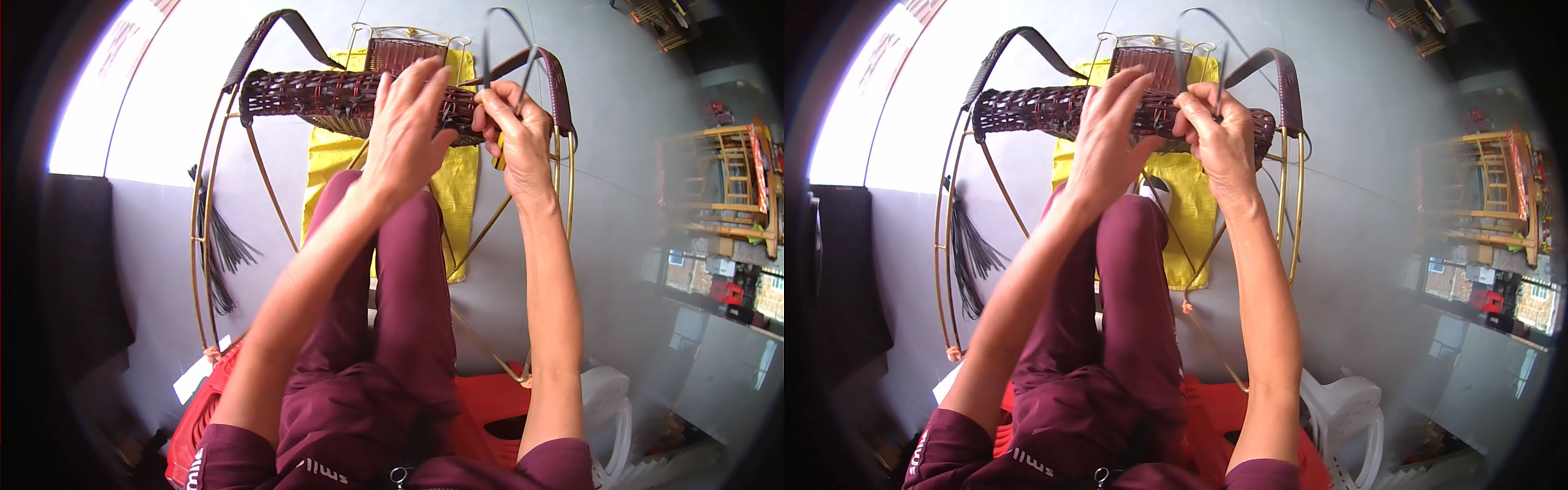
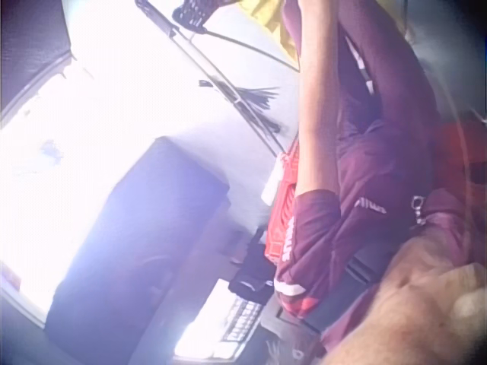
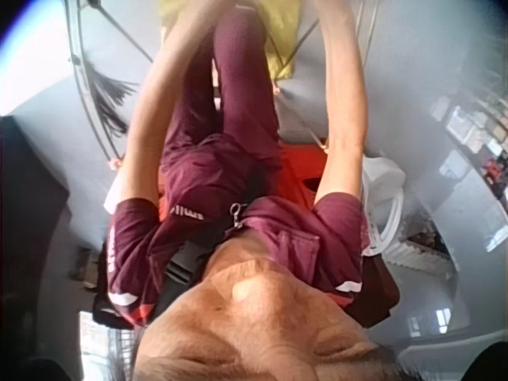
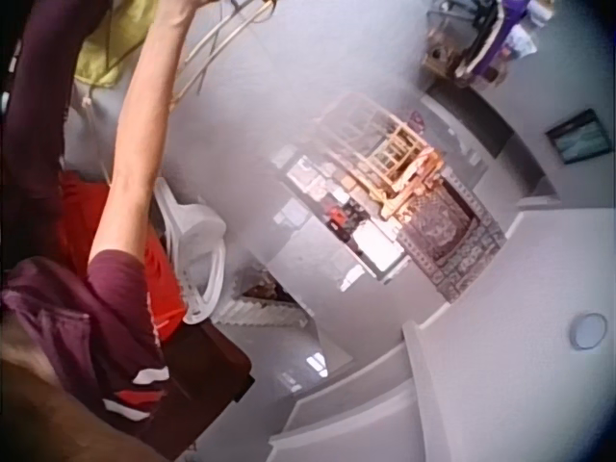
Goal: The person repairs a woven chair by hand. They use a tool to weave a dark strap through the chair frame, tightening and securing the wicker pattern.
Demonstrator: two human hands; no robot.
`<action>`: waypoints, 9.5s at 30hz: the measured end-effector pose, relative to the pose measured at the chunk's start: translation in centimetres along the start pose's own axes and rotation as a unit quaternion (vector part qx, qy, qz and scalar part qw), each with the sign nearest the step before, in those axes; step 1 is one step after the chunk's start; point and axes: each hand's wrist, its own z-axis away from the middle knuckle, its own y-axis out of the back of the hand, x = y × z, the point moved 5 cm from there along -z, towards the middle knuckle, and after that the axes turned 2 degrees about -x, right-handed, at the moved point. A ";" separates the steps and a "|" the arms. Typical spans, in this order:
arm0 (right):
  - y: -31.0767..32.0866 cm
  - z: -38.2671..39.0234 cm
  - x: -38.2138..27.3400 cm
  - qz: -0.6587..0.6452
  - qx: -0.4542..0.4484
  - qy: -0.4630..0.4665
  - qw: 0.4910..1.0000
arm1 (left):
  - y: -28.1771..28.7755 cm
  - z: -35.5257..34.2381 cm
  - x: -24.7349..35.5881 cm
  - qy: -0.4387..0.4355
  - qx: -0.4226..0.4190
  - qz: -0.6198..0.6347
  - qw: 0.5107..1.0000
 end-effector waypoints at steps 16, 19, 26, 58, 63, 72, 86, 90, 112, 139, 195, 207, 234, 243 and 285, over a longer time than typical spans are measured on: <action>-1.0 0.6 0.1 0.005 0.045 0.109 0.993 | -6.2 -2.8 -2.1 -0.116 -0.141 -0.230 0.956; -1.3 -0.2 -0.7 0.052 0.069 0.158 0.984 | -6.3 -3.2 -2.7 -0.140 -0.134 -0.243 0.950; 1.3 -8.7 -0.8 0.028 0.092 0.113 0.989 | -7.2 -5.5 -1.1 -0.152 -0.168 -0.250 0.941; 6.7 -14.5 2.7 -0.297 0.021 -0.051 0.953 | -11.2 -11.1 -1.9 0.053 -0.130 0.034 0.989; 6.5 -14.4 2.2 -0.228 0.058 -0.048 0.971 | -10.6 -11.0 -1.7 0.076 -0.137 0.044 0.987; 5.7 -1.2 -1.5 0.027 0.244 0.154 0.957 | -8.9 -9.5 -2.7 0.065 -0.170 0.014 0.983; 1.2 1.0 8.4 0.034 0.313 0.080 0.946 | -8.3 -9.3 -1.9 0.028 -0.143 0.029 0.989; 1.2 0.2 8.5 -0.001 0.331 0.075 0.941 | -8.4 -9.9 -1.9 0.050 -0.159 0.015 0.986; 0.9 0.7 8.8 0.012 0.381 0.061 0.923 | -7.4 -8.9 -2.1 0.043 -0.134 0.064 0.988; 1.5 5.0 6.1 0.022 0.326 0.068 0.943 | -8.0 -8.8 -2.8 0.096 -0.158 0.227 0.956; -0.1 10.2 3.4 0.287 0.205 0.158 0.922 | -19.8 -13.1 -9.9 0.523 -0.276 0.255 0.765; -0.3 12.1 3.3 0.290 0.204 0.154 0.922 | -7.9 -15.1 -6.1 0.288 -0.266 0.077 0.917; 0.5 1.8 -1.3 0.287 0.273 0.119 0.910 | 21.8 9.1 -8.2 0.243 -0.059 0.201 0.947; -2.3 6.1 -4.6 -0.073 0.125 0.037 0.989 | 19.7 9.8 -4.1 0.249 -0.166 0.242 0.923; 2.7 27.1 -3.9 0.186 0.253 0.067 0.947 | 14.0 -8.2 8.9 0.084 -0.071 0.487 0.867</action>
